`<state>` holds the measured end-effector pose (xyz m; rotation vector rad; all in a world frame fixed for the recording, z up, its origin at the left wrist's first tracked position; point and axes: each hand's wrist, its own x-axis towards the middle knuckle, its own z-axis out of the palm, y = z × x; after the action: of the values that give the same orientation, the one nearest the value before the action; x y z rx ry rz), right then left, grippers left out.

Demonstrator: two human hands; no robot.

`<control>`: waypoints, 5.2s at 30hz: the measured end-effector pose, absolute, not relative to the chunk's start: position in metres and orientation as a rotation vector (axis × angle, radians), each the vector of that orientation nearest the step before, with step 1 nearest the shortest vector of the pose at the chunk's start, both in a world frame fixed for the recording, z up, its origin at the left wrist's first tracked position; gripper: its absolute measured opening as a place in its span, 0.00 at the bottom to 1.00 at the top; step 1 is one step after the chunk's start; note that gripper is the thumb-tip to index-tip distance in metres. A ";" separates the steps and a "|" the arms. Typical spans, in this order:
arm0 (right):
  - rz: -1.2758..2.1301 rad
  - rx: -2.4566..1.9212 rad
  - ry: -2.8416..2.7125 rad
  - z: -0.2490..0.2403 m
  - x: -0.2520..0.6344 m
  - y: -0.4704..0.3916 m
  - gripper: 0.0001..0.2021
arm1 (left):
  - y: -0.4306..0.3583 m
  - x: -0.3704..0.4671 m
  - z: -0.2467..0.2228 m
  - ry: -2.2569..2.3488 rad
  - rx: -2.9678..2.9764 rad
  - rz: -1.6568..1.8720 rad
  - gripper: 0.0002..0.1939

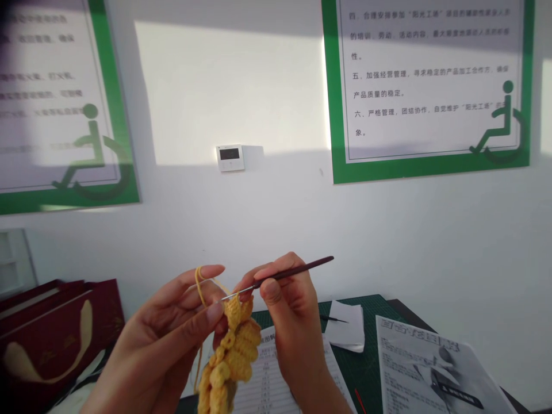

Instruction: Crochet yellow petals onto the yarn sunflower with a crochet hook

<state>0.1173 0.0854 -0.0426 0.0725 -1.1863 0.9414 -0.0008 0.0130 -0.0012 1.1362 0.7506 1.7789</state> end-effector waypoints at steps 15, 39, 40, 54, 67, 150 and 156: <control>0.872 0.073 -1.136 -0.044 0.108 0.080 0.06 | 0.014 0.003 -0.002 0.694 0.992 1.593 0.19; 0.556 0.071 -1.276 -0.033 0.130 0.080 0.04 | 0.013 0.002 -0.007 0.778 1.052 1.731 0.16; 0.523 0.064 -1.292 -0.033 0.131 0.079 0.04 | 0.013 0.002 -0.007 0.789 1.044 1.734 0.16; -0.236 -0.121 -1.558 -0.031 0.147 0.072 0.07 | 0.016 0.005 -0.010 0.813 1.177 1.838 0.12; 0.099 -0.070 -1.495 -0.038 0.137 0.077 0.08 | 0.007 0.014 -0.010 1.270 1.472 2.171 0.08; -0.059 -0.025 -1.374 -0.048 0.127 0.095 0.07 | 0.018 0.010 -0.015 0.663 1.073 1.823 0.19; -0.489 -0.113 -1.355 -0.042 0.122 0.081 0.13 | 0.018 0.017 -0.010 0.829 1.188 2.067 0.21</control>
<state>0.1218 0.0811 -0.0419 -0.1131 -1.3549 -0.4894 0.0169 0.0183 -0.0099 1.1881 0.8288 2.0670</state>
